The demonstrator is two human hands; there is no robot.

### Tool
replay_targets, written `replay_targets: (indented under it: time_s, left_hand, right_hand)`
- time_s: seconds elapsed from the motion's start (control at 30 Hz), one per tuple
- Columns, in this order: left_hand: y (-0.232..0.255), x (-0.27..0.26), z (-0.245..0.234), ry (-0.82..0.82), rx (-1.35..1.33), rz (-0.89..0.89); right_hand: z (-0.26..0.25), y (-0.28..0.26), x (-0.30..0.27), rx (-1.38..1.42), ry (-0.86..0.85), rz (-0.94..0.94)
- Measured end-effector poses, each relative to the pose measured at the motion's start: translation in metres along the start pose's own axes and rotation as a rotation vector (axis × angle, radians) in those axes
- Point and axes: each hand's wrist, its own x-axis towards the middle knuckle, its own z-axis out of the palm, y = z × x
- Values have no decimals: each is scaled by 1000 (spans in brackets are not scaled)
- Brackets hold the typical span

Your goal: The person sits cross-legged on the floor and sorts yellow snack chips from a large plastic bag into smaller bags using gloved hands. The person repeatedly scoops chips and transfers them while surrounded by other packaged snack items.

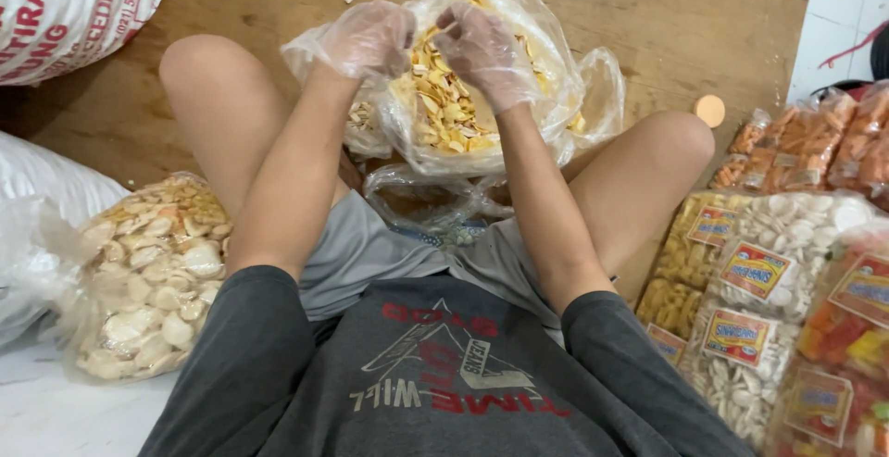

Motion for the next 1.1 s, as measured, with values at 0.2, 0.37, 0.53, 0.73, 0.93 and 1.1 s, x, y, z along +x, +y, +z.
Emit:
replay_targets:
  time_s: [0.2, 0.37, 0.53, 0.73, 0.93, 1.1]
  left_hand:
    - [42, 32, 34, -149, 341, -174]
    - [38, 45, 60, -121, 430, -407]
    - [7, 48, 83, -110, 516, -337]
    - [17, 39, 88, -215, 813, -267]
    - [5, 29, 100, -84, 872, -171]
    - [-15, 29, 113, 96, 847, -104]
  right_hand:
    - [-4, 31, -5, -42, 24, 119]
    - [0, 43, -21, -70, -28, 78]
    - [7, 39, -29, -175, -201, 56]
    - [51, 76, -12, -288, -273, -32]
    - [88, 96, 7, 132, -216, 437]
    - [87, 100, 11, -113, -268, 236]
